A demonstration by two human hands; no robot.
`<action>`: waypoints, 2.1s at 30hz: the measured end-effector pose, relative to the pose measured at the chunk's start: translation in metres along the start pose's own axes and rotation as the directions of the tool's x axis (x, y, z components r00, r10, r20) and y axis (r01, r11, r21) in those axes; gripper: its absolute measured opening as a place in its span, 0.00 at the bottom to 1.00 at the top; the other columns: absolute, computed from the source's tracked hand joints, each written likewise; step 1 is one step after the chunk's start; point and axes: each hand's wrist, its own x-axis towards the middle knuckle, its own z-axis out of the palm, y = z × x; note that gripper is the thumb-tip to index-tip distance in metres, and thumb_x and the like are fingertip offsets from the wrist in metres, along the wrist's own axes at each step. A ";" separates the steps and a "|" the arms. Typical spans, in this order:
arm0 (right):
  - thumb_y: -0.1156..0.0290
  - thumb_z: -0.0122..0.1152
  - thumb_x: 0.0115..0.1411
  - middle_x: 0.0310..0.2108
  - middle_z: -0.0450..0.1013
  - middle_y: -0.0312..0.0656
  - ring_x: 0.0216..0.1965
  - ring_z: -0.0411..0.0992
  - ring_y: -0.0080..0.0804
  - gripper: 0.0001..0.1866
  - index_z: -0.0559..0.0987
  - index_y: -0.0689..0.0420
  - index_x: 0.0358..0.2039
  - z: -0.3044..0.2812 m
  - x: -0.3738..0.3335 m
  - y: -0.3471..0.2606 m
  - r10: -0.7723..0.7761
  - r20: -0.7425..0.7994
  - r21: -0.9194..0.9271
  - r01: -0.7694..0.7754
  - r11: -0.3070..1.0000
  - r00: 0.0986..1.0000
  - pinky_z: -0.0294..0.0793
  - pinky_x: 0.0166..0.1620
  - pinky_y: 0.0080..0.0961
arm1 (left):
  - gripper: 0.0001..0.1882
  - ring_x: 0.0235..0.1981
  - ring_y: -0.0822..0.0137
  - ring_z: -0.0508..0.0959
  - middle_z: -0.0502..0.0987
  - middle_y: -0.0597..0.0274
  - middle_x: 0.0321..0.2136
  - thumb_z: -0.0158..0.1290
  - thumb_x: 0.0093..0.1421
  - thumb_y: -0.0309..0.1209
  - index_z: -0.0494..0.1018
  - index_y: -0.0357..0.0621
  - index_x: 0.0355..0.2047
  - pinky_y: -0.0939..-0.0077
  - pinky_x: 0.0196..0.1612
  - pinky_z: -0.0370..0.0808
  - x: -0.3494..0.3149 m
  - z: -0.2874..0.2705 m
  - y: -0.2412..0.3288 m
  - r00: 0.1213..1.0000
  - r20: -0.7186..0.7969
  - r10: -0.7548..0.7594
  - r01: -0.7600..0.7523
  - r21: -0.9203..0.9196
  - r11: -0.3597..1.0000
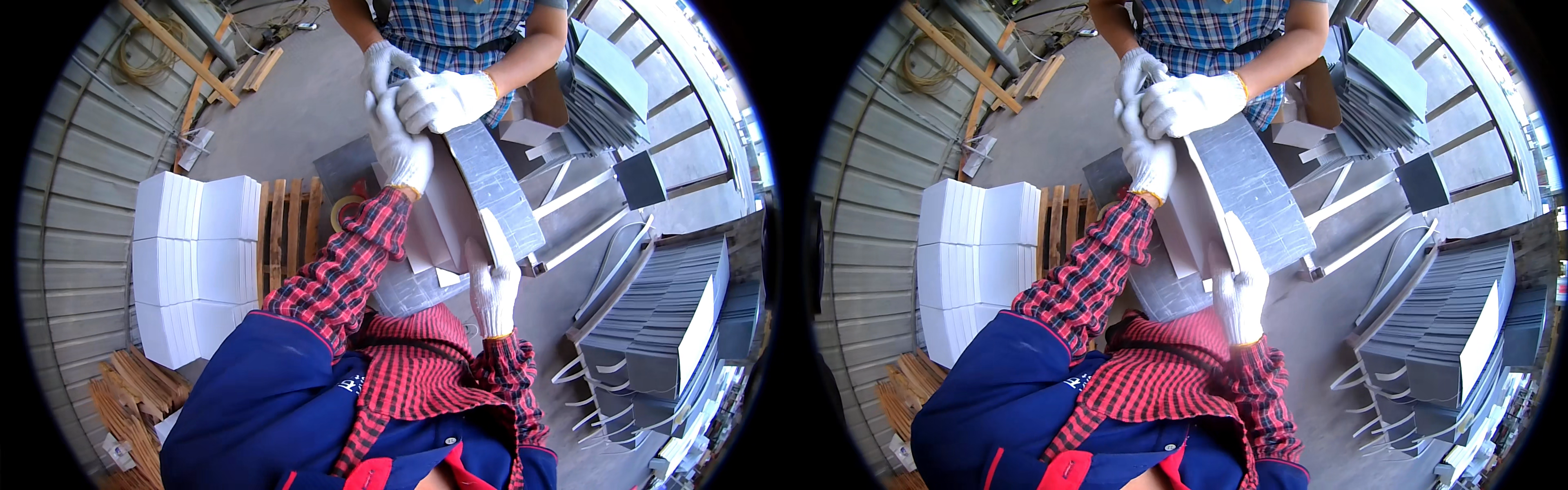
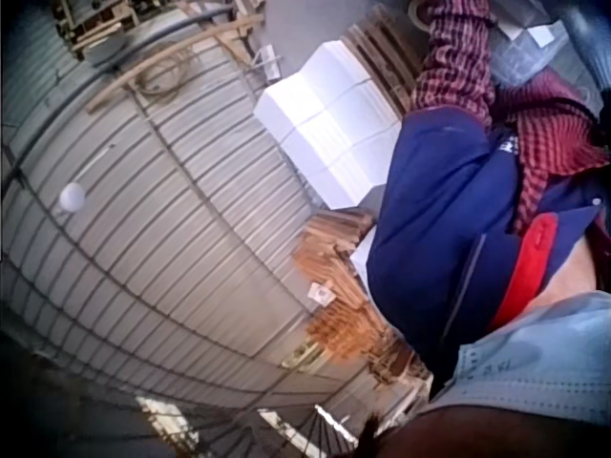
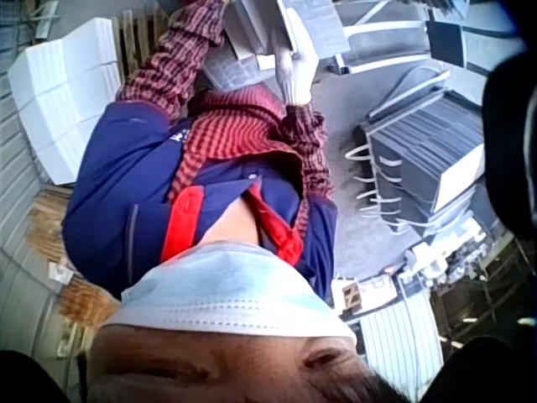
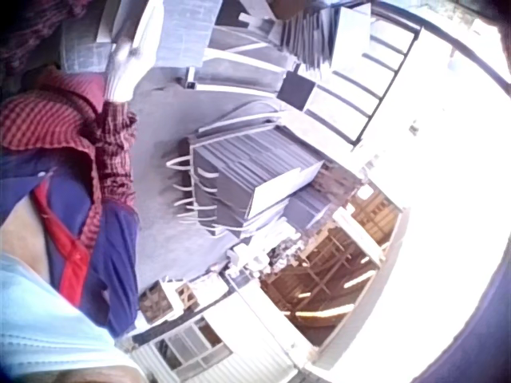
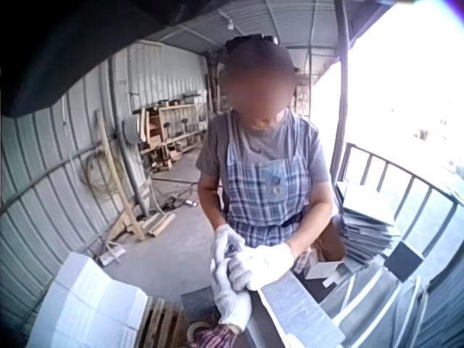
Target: The person wraps flat grey panels in plastic film and secures them with tape. They then place the wrapped panels into a cardboard box and stack them on a metal rack.
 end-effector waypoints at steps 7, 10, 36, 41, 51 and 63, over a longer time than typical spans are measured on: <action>0.74 0.64 0.61 0.65 0.60 0.41 0.62 0.66 0.40 0.35 0.62 0.52 0.68 0.015 -0.014 -0.015 0.124 0.241 0.543 -0.240 0.805 0.963 0.74 0.55 0.34 | 0.18 0.45 0.71 0.73 0.70 0.62 0.48 0.46 0.67 0.27 0.66 0.37 0.56 0.76 0.45 0.75 -0.002 -0.047 -0.049 0.986 -0.084 -0.144 0.121 -0.232 0.965; 0.76 0.63 0.62 0.64 0.61 0.38 0.60 0.68 0.37 0.36 0.61 0.52 0.68 0.020 -0.016 -0.014 0.230 0.164 0.540 -0.282 0.793 0.959 0.75 0.53 0.32 | 0.20 0.51 0.65 0.73 0.70 0.58 0.52 0.50 0.65 0.28 0.66 0.41 0.58 0.70 0.50 0.75 0.011 -0.085 -0.100 0.961 -0.026 -0.274 0.208 -0.583 0.785; 0.66 0.63 0.59 0.39 0.79 0.47 0.41 0.79 0.43 0.13 0.83 0.54 0.44 -0.025 -0.082 0.132 0.088 0.744 -0.236 0.137 0.962 0.662 0.77 0.46 0.33 | 0.16 0.26 0.55 0.79 0.78 0.56 0.22 0.59 0.56 0.48 0.83 0.51 0.23 0.58 0.32 0.75 -0.063 -0.019 0.031 0.607 0.795 0.000 -0.666 0.509 0.545; 0.58 0.63 0.59 0.40 0.78 0.52 0.42 0.77 0.50 0.19 0.80 0.52 0.48 0.024 -0.049 0.147 0.135 0.792 -0.238 0.099 0.966 0.595 0.77 0.43 0.39 | 0.14 0.25 0.56 0.80 0.80 0.57 0.23 0.62 0.54 0.45 0.84 0.48 0.24 0.60 0.31 0.75 -0.060 -0.016 0.028 0.653 0.757 0.024 -0.630 0.527 0.570; 0.57 0.60 0.60 0.37 0.78 0.51 0.38 0.78 0.47 0.18 0.80 0.57 0.44 0.144 -0.015 0.144 0.158 0.590 -0.252 -0.006 0.968 0.792 0.78 0.42 0.39 | 0.11 0.26 0.54 0.80 0.79 0.57 0.22 0.59 0.52 0.44 0.85 0.54 0.22 0.58 0.30 0.75 -0.058 -0.026 0.017 0.662 0.721 0.204 -0.642 0.406 0.650; 0.61 0.61 0.61 0.33 0.77 0.47 0.33 0.77 0.42 0.14 0.79 0.57 0.40 0.285 0.021 0.183 0.415 0.235 -0.389 -0.306 0.869 0.879 0.79 0.38 0.35 | 0.10 0.32 0.55 0.78 0.78 0.63 0.23 0.55 0.53 0.41 0.79 0.53 0.22 0.49 0.44 0.70 -0.037 -0.066 0.011 0.246 0.834 0.495 -0.787 -0.127 0.604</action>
